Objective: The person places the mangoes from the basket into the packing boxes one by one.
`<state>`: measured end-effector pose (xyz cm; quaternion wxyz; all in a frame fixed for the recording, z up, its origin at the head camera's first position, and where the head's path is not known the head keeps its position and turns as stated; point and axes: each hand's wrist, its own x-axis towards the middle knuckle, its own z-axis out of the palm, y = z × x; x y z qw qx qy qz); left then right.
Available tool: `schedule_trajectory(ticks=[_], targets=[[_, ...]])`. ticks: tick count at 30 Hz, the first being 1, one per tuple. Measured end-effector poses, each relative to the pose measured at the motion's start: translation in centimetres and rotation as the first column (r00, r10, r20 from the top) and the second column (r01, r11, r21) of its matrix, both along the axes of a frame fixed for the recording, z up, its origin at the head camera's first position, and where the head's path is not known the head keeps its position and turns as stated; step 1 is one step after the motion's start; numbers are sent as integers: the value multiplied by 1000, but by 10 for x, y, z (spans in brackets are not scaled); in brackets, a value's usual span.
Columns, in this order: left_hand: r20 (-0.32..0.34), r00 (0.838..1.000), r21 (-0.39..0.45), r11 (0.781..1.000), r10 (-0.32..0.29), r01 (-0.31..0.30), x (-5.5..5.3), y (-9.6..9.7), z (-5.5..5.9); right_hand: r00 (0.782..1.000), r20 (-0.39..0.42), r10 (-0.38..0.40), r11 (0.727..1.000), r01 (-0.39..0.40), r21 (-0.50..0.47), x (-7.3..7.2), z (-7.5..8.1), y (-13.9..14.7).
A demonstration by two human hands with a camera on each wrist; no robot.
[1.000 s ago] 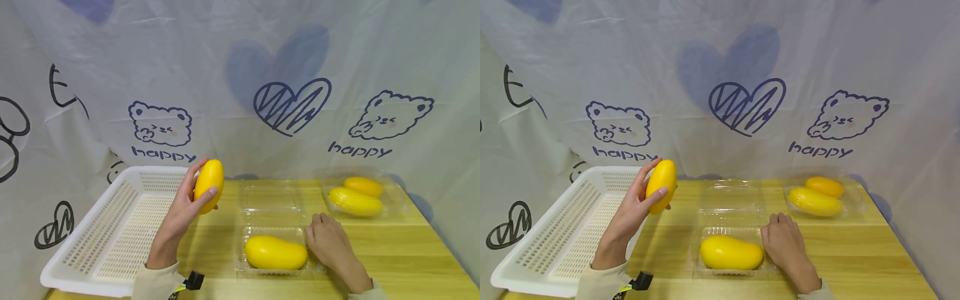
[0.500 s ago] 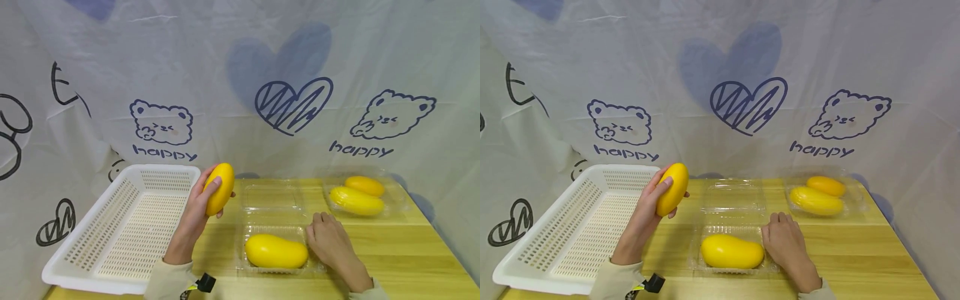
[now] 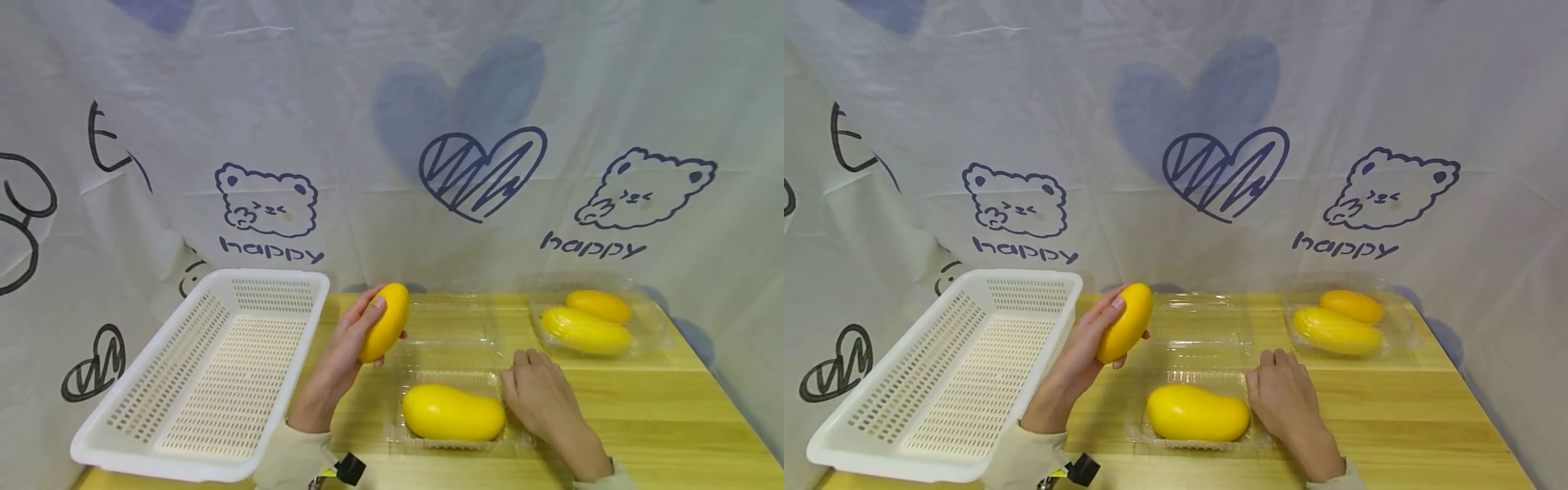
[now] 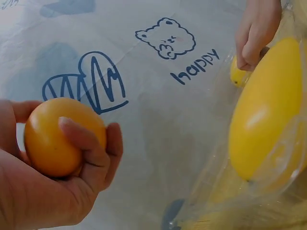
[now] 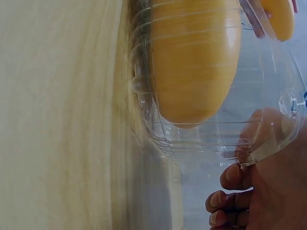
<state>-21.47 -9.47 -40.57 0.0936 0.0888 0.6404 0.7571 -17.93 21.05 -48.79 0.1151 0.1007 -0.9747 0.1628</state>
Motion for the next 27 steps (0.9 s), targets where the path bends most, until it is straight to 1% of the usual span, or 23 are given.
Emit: schedule_trajectory(ticks=[3, 6, 9, 11, 16, 21, 27], targets=[[38, 998, 24, 999, -50, 49, -1, 2, -2, 1000, -2, 2, 1000, -2, -1, 0, 0, 0], [61, 993, 42, 995, -98, 96, -3, 4, -5, 1000, 4, 3, 1000, -3, -1, 0, 0, 0], [76, 988, 37, 990, -135, 133, -4, 6, -10, 1000, 10, 3, 1000, -3, 0, 0, 0, 0], [67, 987, 4, 989, -147, 147, -5, 9, -13, 1000, 14, 5, 1000, -5, 1, 0, 0, 0], [34, 988, -76, 985, -152, 154, -6, 16, -22, 1000, 16, 2, 1000, -2, 0, 0, 0, 0], [33, 984, -105, 978, -176, 178, -6, 20, -28, 1000, 17, 4, 1000, -5, 2, 0, -1, 0], [7, 973, -152, 961, -231, 230, -6, 26, -35, 1000, 13, 9, 1000, -9, 9, -1, -1, 0]])
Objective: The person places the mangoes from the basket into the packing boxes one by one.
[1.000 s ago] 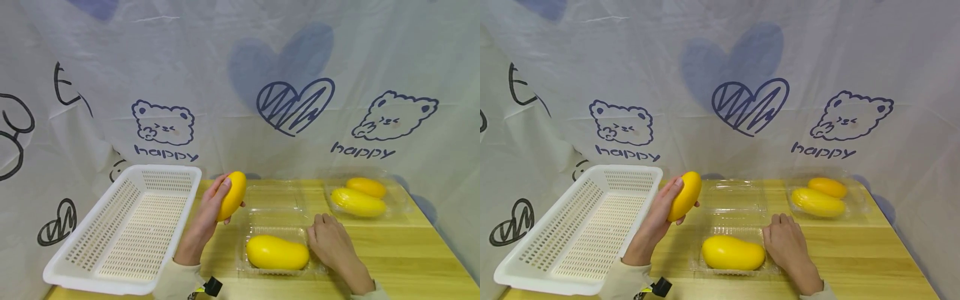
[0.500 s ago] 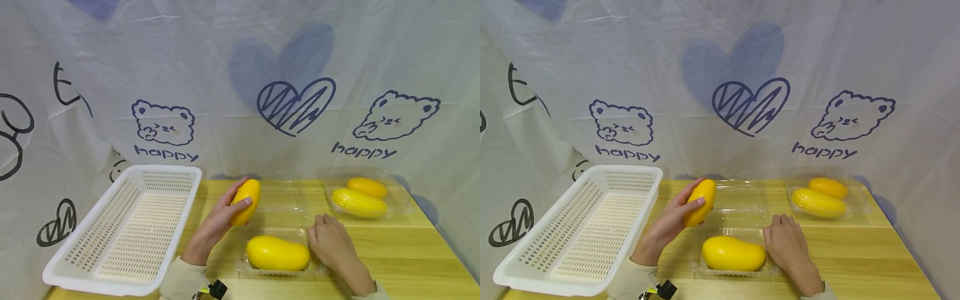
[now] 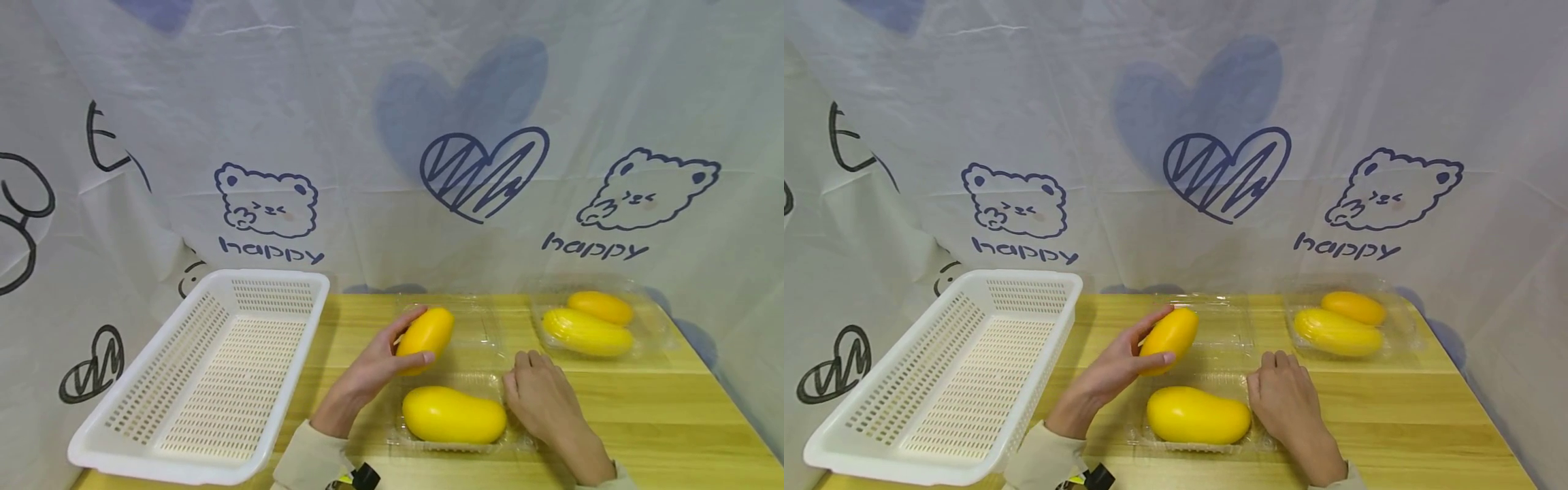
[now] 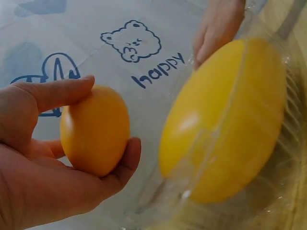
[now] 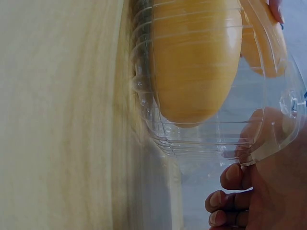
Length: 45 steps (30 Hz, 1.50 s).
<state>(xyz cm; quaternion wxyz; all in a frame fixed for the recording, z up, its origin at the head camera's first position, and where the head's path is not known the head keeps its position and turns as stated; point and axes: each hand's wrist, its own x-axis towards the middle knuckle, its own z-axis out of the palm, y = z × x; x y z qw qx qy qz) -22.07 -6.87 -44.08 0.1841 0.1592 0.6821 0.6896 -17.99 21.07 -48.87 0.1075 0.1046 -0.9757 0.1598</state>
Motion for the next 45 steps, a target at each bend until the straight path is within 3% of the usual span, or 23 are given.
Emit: schedule_trajectory(ticks=[5, 12, 15, 19, 21, 31, 36, 45], targets=[[-43, 999, -90, 996, -8, 4, 3, 9, -4, 1000, -3, -2, 1000, 2, 5, 0, 1, 0], [-181, 983, -217, 976, -30, -10, 11, 24, -8, 1000, -1, -4, 1000, 4, 5, 0, 0, 1], [-266, 963, -294, 955, -43, -39, 14, 28, -10, 1000, 9, -3, 1000, 3, 6, 0, 0, 1], [-380, 923, -379, 921, -68, -88, 15, 31, -14, 1000, 10, 3, 1000, -3, 4, -1, -1, 0], [-406, 911, -402, 910, -79, -100, 15, 33, -16, 1000, 5, 3, 1000, -3, 6, -1, -1, 0], [-425, 900, -446, 887, -93, -119, 16, 41, -21, 1000, 8, -6, 1000, 6, 16, -2, -1, -1], [-459, 881, -468, 875, -118, -127, 15, 46, -23, 1000, 21, -6, 1000, 5, 22, -2, 0, -2], [-523, 834, -541, 825, -178, -163, 17, 50, -22, 999, 33, -1, 1000, 1, 16, -2, 0, -2]])
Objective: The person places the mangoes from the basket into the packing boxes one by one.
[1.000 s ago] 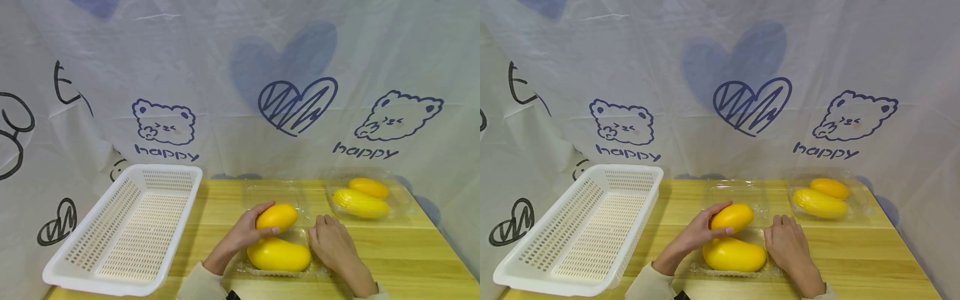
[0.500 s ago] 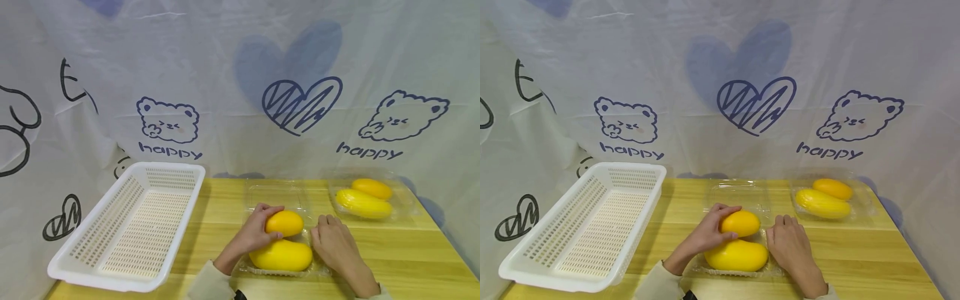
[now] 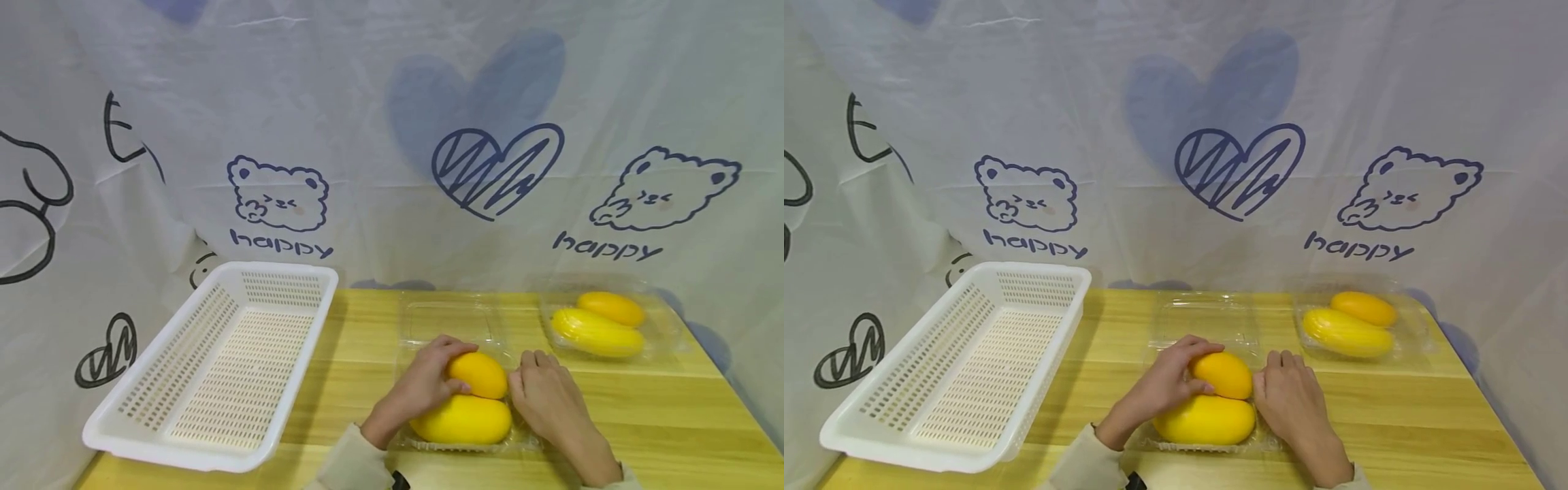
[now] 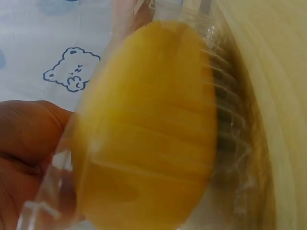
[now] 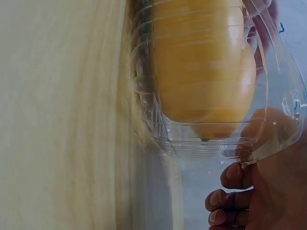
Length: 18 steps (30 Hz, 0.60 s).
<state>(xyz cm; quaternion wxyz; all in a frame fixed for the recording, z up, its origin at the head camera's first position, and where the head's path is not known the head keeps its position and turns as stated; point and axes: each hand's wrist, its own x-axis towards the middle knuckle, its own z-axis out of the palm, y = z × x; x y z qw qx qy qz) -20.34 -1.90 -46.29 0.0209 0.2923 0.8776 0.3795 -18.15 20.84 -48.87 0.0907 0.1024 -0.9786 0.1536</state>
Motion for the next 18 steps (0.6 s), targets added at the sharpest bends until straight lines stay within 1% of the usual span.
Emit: schedule_trajectory(ticks=[2, 6, 12, 15, 18], targets=[[-9, 1000, -13, 1000, -13, 13, 1, 1, 0, 1000, -2, 5, 1000, -5, -1, 0, 0, 0], [-18, 1000, -28, 1000, -9, 8, 1, 2, -1, 1000, -9, 9, 1000, -9, 2, 0, 0, -1], [-51, 998, -36, 999, 31, -33, 1, 4, -2, 1000, -11, 16, 1000, -16, 2, 0, 0, -1], [-39, 998, -52, 997, 57, -59, 1, 5, -2, 1000, -14, 18, 1000, -18, -3, 0, 0, -1], [-28, 997, -80, 994, 66, -68, 0, 4, -1, 1000, -8, 16, 1000, -16, -8, 1, -1, -1]])
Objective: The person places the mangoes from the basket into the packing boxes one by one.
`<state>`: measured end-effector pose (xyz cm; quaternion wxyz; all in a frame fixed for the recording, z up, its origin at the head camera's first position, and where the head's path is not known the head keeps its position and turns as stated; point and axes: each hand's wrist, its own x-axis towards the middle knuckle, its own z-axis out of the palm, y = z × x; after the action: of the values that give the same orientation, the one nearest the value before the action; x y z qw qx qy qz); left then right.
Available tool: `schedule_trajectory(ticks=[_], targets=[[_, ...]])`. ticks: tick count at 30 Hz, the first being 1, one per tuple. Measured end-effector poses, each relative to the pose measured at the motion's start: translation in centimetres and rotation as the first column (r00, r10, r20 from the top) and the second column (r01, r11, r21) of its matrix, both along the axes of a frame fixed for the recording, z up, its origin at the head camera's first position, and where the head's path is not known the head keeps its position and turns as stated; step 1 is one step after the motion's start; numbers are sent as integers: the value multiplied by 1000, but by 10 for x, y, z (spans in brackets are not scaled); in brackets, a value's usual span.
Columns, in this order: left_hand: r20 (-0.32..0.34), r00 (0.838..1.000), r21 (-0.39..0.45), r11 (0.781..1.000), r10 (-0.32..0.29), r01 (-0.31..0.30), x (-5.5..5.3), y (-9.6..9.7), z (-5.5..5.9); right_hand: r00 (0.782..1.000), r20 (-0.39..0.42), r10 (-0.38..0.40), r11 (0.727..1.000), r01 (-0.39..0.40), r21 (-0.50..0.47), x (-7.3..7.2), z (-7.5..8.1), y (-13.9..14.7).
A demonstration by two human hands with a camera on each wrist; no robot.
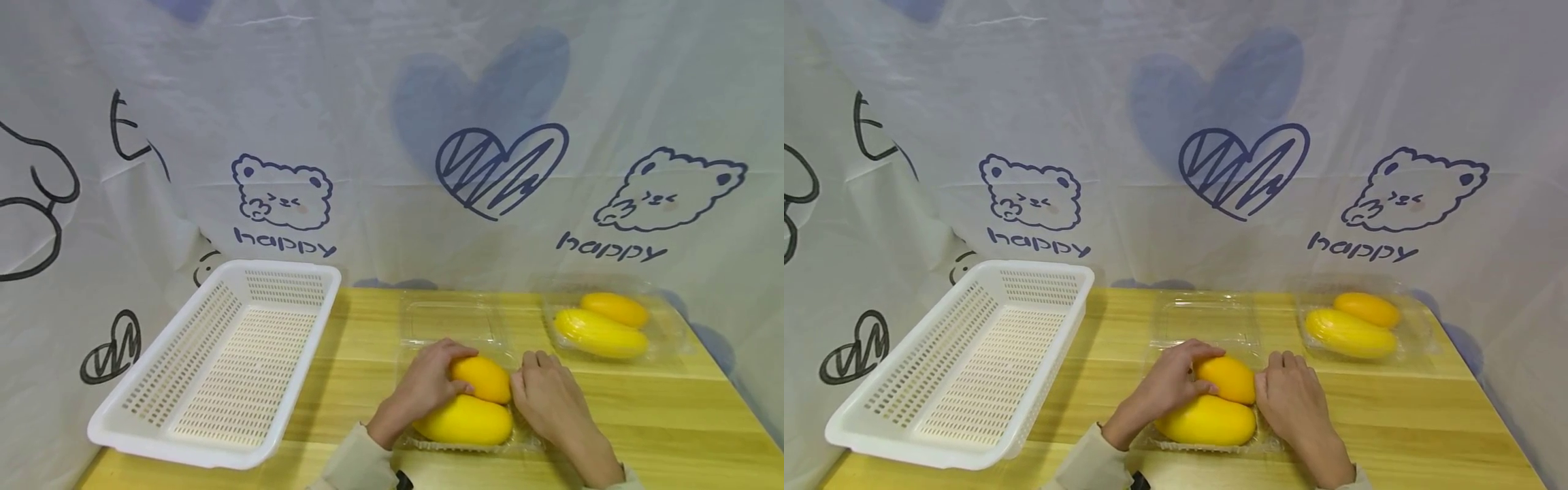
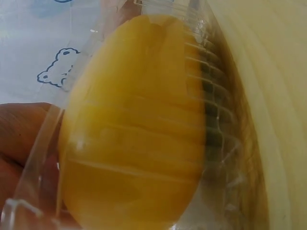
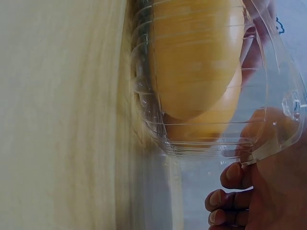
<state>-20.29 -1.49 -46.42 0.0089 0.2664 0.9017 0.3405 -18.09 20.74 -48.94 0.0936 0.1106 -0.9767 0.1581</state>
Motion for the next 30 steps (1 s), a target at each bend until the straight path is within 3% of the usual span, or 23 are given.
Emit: schedule_trajectory(ticks=[7, 17, 27, 30], targets=[[-36, 999, -20, 1000, 17, -17, -1, -3, 2, 1000, 2, 3, 1000, -3, -10, 1, -1, 1], [50, 998, -67, 997, 37, -34, 1, -7, 7, 1000, 3, -2, 1000, 2, 3, 1, 0, 1], [28, 997, -155, 986, 72, -66, 3, -7, 9, 1000, -11, 3, 1000, -2, 13, 1, 1, 0], [47, 997, -136, 989, 62, -55, 2, -11, 11, 1000, -27, 6, 1000, -6, 10, 1, 0, 1]])
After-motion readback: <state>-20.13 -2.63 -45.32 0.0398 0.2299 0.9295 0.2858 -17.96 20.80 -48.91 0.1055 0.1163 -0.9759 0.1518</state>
